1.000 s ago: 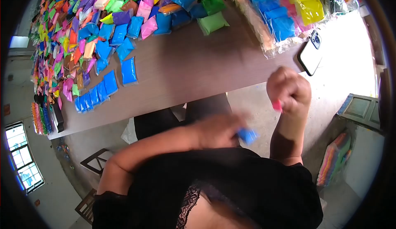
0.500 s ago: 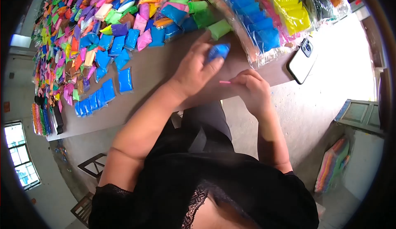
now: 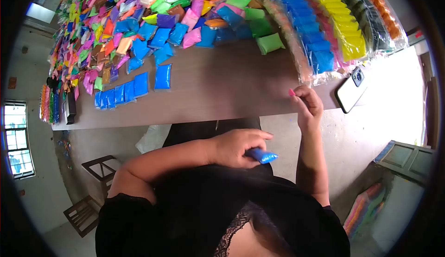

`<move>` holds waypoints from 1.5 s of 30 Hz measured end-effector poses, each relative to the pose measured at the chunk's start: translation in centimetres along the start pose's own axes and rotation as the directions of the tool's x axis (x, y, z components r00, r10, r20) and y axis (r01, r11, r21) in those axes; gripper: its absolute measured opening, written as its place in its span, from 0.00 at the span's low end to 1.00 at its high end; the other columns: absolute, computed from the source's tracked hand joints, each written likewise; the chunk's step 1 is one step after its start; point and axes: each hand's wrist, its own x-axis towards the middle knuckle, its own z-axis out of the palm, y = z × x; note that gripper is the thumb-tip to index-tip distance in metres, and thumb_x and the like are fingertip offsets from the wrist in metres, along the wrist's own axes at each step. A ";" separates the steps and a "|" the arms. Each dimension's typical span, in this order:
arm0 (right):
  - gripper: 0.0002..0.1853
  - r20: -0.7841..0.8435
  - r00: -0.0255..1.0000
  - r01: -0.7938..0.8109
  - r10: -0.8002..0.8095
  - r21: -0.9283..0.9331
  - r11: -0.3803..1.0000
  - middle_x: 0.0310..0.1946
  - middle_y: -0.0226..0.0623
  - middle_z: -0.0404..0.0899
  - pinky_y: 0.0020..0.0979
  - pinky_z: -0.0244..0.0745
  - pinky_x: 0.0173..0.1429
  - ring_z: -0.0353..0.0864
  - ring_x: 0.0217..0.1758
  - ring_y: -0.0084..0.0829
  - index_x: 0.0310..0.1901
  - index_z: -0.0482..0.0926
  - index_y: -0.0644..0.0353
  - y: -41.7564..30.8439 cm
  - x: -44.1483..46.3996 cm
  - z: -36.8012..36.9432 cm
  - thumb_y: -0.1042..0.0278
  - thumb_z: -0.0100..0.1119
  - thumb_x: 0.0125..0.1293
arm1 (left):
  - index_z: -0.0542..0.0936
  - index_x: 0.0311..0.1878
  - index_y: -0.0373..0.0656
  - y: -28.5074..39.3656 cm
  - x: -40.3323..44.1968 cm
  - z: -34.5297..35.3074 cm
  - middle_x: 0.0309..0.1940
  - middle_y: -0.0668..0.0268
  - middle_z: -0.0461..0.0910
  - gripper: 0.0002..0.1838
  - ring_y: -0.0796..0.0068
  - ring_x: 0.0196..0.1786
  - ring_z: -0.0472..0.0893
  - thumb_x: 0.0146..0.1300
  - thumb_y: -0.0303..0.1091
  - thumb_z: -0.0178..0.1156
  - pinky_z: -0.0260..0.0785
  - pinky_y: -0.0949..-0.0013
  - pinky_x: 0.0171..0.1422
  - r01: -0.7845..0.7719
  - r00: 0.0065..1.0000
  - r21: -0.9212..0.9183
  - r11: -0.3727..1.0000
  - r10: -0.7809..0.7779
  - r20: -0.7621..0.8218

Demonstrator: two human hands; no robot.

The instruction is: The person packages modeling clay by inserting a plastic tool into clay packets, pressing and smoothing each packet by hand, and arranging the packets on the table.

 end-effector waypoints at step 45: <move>0.06 -0.782 0.592 -0.340 -0.195 -0.462 0.819 0.31 0.23 0.75 0.18 0.60 0.30 0.63 0.28 0.12 0.37 0.82 0.66 -3.0 -4.4 -7.5 0.75 0.70 0.61 | 0.59 0.74 0.34 -5.0 0.2 -6.2 0.74 0.42 0.57 0.37 0.41 0.75 0.59 0.66 0.37 0.62 0.53 0.49 0.78 0.153 0.891 0.741 0.654 0.234 -0.390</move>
